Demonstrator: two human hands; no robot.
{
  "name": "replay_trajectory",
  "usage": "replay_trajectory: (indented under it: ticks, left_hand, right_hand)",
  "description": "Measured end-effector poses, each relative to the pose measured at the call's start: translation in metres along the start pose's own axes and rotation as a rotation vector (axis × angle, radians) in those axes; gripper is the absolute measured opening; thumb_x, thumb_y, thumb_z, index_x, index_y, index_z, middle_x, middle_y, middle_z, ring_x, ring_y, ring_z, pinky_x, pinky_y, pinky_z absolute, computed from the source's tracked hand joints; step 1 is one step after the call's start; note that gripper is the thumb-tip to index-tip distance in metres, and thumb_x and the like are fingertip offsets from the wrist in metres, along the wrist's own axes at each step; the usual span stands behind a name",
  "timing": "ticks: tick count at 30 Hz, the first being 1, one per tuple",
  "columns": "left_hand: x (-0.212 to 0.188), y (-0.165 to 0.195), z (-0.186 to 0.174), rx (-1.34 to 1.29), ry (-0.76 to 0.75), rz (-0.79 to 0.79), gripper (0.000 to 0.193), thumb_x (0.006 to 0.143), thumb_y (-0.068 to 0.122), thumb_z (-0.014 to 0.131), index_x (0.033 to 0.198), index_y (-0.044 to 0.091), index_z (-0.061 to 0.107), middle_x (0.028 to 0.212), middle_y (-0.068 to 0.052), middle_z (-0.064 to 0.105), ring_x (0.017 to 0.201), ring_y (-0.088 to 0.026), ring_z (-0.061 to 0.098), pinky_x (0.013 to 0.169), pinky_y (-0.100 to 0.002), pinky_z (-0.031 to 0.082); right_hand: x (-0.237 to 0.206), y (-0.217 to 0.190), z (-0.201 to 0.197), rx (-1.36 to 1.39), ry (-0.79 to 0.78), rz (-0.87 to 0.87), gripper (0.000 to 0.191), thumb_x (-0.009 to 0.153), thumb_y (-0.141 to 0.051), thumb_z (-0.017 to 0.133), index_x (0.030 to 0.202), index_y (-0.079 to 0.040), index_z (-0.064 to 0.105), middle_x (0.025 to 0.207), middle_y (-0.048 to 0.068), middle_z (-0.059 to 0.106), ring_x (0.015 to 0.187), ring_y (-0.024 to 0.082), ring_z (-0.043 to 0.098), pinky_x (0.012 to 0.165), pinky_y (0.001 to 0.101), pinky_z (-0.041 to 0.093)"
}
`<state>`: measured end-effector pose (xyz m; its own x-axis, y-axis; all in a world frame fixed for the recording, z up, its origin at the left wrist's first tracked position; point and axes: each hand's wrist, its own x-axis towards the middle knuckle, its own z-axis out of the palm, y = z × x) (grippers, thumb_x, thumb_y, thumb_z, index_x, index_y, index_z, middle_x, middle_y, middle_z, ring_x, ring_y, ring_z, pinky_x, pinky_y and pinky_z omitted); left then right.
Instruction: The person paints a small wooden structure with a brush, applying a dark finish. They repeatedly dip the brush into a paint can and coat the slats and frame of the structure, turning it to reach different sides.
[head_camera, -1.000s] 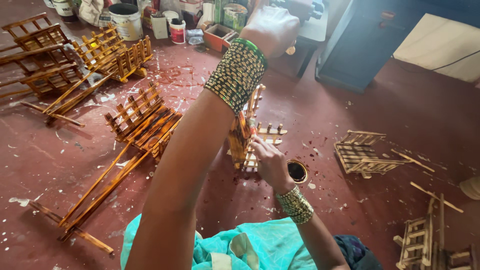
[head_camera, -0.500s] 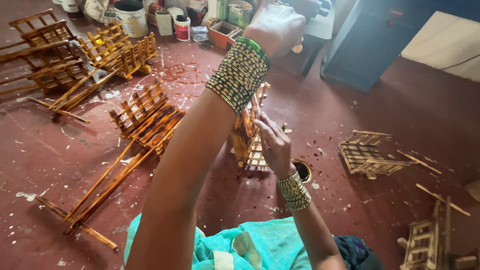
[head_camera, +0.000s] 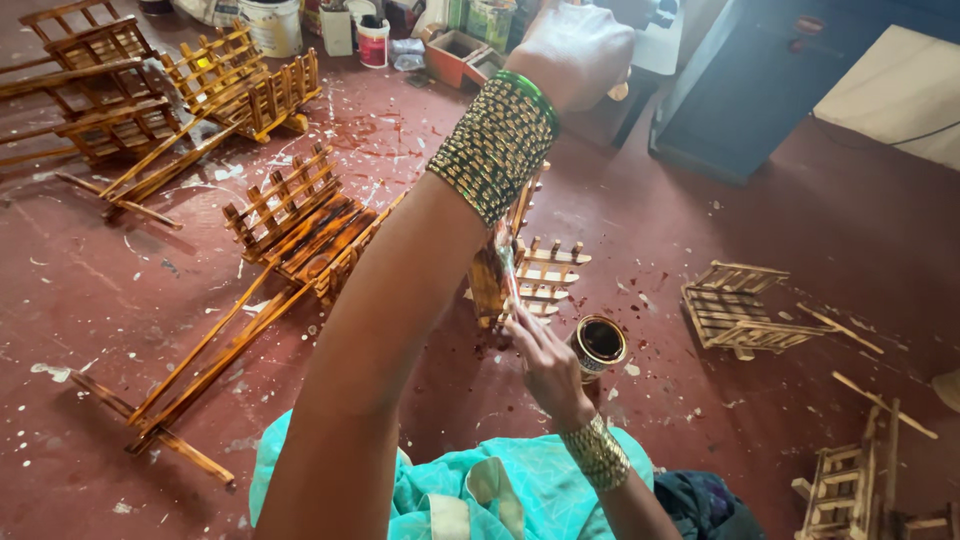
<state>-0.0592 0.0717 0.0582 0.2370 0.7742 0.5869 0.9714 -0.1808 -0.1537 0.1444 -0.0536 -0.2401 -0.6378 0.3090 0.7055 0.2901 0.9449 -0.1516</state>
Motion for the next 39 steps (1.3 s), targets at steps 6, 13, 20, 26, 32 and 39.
replay_trajectory:
  ticks: [6, 13, 20, 26, 32, 39]
  left_hand:
    - [-0.001, -0.002, 0.003, 0.007, -0.007, 0.008, 0.018, 0.085, 0.029, 0.075, 0.088, 0.012, 0.079, 0.089, -0.014, 0.076, 0.088, -0.029, 0.073, 0.076, -0.044, 0.057]
    - [-0.006, -0.005, 0.010, -0.138, 0.058, -0.009, 0.020, 0.088, 0.028, 0.073, 0.087, 0.010, 0.078, 0.088, -0.015, 0.075, 0.080, -0.031, 0.073, 0.069, -0.045, 0.057]
    - [-0.021, -0.017, 0.008, -0.205, 0.081, 0.005, 0.019, 0.094, 0.033, 0.068, 0.091, 0.019, 0.082, 0.088, -0.012, 0.075, 0.080, -0.031, 0.072, 0.072, -0.045, 0.056]
    - [-0.035, -0.020, 0.009, 0.042, 0.221, 0.233, 0.020, 0.093, 0.022, 0.063, 0.097, 0.022, 0.082, 0.089, -0.006, 0.077, 0.084, -0.027, 0.074, 0.071, -0.044, 0.056]
    - [-0.040, -0.020, 0.005, 0.013, 0.211, 0.207, 0.019, 0.098, 0.022, 0.062, 0.099, 0.020, 0.081, 0.090, -0.004, 0.076, 0.086, -0.024, 0.073, 0.073, -0.042, 0.056]
    - [-0.047, -0.017, -0.003, 0.036, 0.247, 0.286, 0.017, 0.091, 0.015, 0.066, 0.101, 0.019, 0.079, 0.095, -0.002, 0.076, 0.090, -0.023, 0.074, 0.074, -0.040, 0.056]
  right_hand:
    - [-0.048, -0.027, -0.023, 0.064, 0.019, 0.048, 0.041, 0.083, 0.007, 0.062, 0.122, 0.000, 0.067, 0.135, 0.020, 0.067, 0.123, 0.035, 0.068, 0.098, 0.0418, 0.058]
    - [-0.071, -0.010, -0.019, 0.235, 0.125, 0.281, 0.023, 0.095, 0.001, 0.065, 0.117, -0.001, 0.071, 0.121, 0.020, 0.074, 0.117, 0.031, 0.073, 0.095, 0.0359, 0.059]
    - [-0.075, 0.051, 0.013, 0.605, 0.343, 0.752, 0.029, 0.091, 0.000, 0.071, 0.119, 0.002, 0.073, 0.111, 0.011, 0.078, 0.100, 0.013, 0.073, 0.086, 0.0254, 0.057]
    - [-0.118, 0.069, 0.051, 0.750, 0.436, 0.877, 0.027, 0.091, 0.002, 0.071, 0.118, 0.003, 0.074, 0.109, 0.008, 0.078, 0.101, 0.014, 0.072, 0.091, 0.0255, 0.058]
    - [-0.136, 0.088, 0.052, 0.785, 0.484, 0.886, 0.026, 0.092, 0.001, 0.071, 0.117, 0.004, 0.074, 0.111, 0.009, 0.077, 0.101, 0.013, 0.072, 0.090, 0.0258, 0.057]
    - [-0.108, 0.075, 0.068, 0.671, 0.321, 0.916, 0.026, 0.090, -0.001, 0.073, 0.116, 0.002, 0.075, 0.106, 0.008, 0.079, 0.095, 0.012, 0.072, 0.083, 0.0243, 0.056]
